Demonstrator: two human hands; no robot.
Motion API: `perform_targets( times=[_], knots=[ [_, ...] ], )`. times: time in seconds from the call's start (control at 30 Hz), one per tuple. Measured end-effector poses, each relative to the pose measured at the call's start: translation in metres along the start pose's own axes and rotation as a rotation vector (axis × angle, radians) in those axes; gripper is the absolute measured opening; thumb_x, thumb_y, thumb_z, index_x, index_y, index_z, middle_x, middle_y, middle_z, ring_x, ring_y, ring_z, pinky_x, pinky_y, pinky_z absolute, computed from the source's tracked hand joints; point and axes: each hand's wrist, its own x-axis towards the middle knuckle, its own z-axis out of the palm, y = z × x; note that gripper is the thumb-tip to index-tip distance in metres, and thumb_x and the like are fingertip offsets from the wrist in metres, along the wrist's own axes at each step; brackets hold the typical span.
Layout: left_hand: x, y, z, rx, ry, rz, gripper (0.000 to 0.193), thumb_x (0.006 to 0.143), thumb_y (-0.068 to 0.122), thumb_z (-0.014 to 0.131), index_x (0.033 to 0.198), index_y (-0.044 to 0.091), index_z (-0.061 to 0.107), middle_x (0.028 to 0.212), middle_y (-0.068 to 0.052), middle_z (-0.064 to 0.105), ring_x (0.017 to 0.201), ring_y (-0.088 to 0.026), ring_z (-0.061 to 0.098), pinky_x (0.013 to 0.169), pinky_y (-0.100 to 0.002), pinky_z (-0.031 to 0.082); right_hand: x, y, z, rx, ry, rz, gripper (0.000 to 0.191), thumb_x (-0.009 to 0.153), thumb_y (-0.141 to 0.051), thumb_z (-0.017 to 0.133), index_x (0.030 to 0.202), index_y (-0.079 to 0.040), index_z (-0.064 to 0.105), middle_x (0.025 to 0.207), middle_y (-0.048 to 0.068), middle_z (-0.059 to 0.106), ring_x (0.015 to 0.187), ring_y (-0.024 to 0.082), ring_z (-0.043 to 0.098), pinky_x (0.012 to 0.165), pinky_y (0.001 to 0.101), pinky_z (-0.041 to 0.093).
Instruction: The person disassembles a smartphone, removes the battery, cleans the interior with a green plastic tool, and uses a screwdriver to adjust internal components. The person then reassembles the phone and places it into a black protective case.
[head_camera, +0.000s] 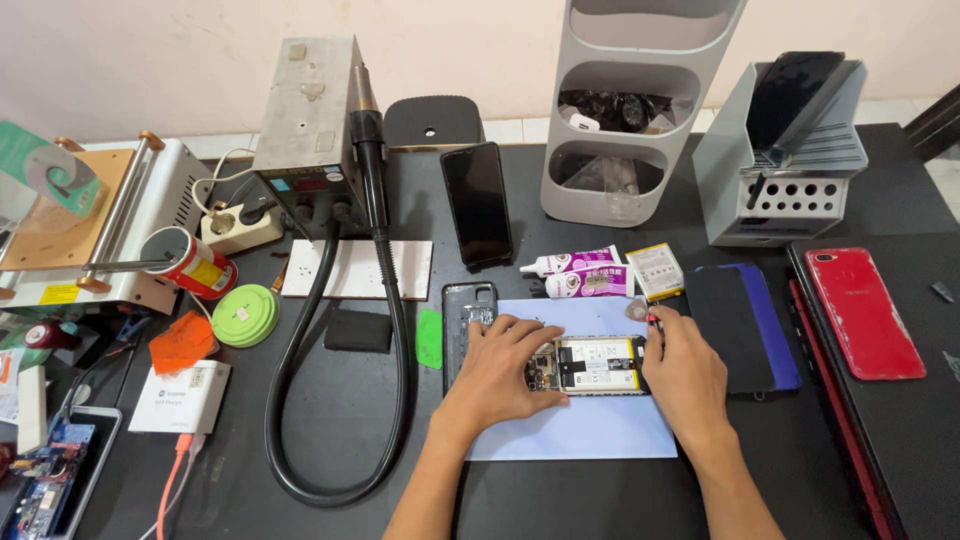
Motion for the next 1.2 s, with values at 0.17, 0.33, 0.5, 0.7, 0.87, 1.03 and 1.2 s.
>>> perform_targets(
  times=[0.17,0.33,0.5,0.7,0.87,1.03,1.2],
  knots=[
    [0.001,0.000,0.000,-0.039,0.004,-0.021,0.087,0.049,0.041,0.097,0.126,0.011,0.070,0.121,-0.003,0.071,0.110,-0.023,0.057,0.093,-0.044,0.033,0.000,0.001,0.001,0.006,-0.016,0.015,0.029,0.100,-0.021,0.058,0.125,-0.008,0.064,0.110,0.016,0.067,0.087,0.037,0.072,0.078,0.0463,0.057],
    [0.000,0.000,0.000,-0.067,0.019,-0.017,0.085,0.048,0.039,0.097,0.123,0.010,0.070,0.121,-0.002,0.072,0.110,-0.022,0.058,0.092,-0.043,0.034,-0.003,0.004,0.002,0.003,-0.034,0.031,0.032,0.099,-0.020,0.058,0.128,-0.008,0.063,0.110,0.016,0.065,0.087,0.036,0.072,0.077,0.0456,0.057],
    [0.000,-0.001,0.000,-0.091,0.036,0.006,0.079,0.050,0.036,0.097,0.120,0.010,0.070,0.122,-0.002,0.072,0.112,-0.022,0.059,0.091,-0.041,0.034,-0.003,0.006,0.003,-0.004,-0.028,0.036,0.033,0.099,-0.019,0.059,0.129,-0.007,0.063,0.110,0.016,0.065,0.088,0.034,0.072,0.079,0.0457,0.057],
    [-0.001,-0.003,0.001,-0.117,0.065,0.024,0.078,0.050,0.034,0.096,0.120,0.010,0.070,0.124,-0.007,0.070,0.115,-0.024,0.062,0.090,-0.042,0.035,-0.006,-0.006,-0.002,0.081,0.077,-0.119,0.030,0.095,-0.019,0.066,0.124,-0.012,0.067,0.117,0.011,0.065,0.110,0.030,0.066,0.091,0.0428,0.054],
    [-0.002,-0.004,0.001,-0.113,0.076,0.008,0.072,0.052,0.032,0.096,0.116,0.010,0.072,0.123,-0.010,0.068,0.114,-0.029,0.062,0.094,-0.045,0.040,-0.005,-0.022,-0.011,0.218,-0.084,-0.555,0.067,0.065,-0.036,0.087,0.123,-0.009,0.066,0.124,0.010,0.065,0.125,0.031,0.054,0.105,0.0469,0.039],
    [-0.002,-0.003,-0.003,-0.205,0.144,0.034,0.064,0.056,0.026,0.093,0.113,0.008,0.070,0.124,-0.013,0.067,0.118,-0.032,0.062,0.099,-0.042,0.043,-0.009,-0.032,-0.014,0.243,-0.208,-0.573,0.077,0.060,-0.032,0.091,0.127,-0.007,0.065,0.126,0.013,0.067,0.126,0.031,0.054,0.106,0.0487,0.032],
    [-0.001,-0.002,-0.004,-0.413,0.103,-0.028,0.068,0.062,0.017,0.090,0.125,0.006,0.065,0.132,-0.014,0.062,0.122,-0.029,0.063,0.102,-0.040,0.054,-0.011,-0.032,-0.010,0.315,-0.102,-0.560,0.071,0.061,-0.027,0.091,0.124,-0.007,0.065,0.124,0.011,0.068,0.121,0.031,0.059,0.105,0.0444,0.041]
  ],
)
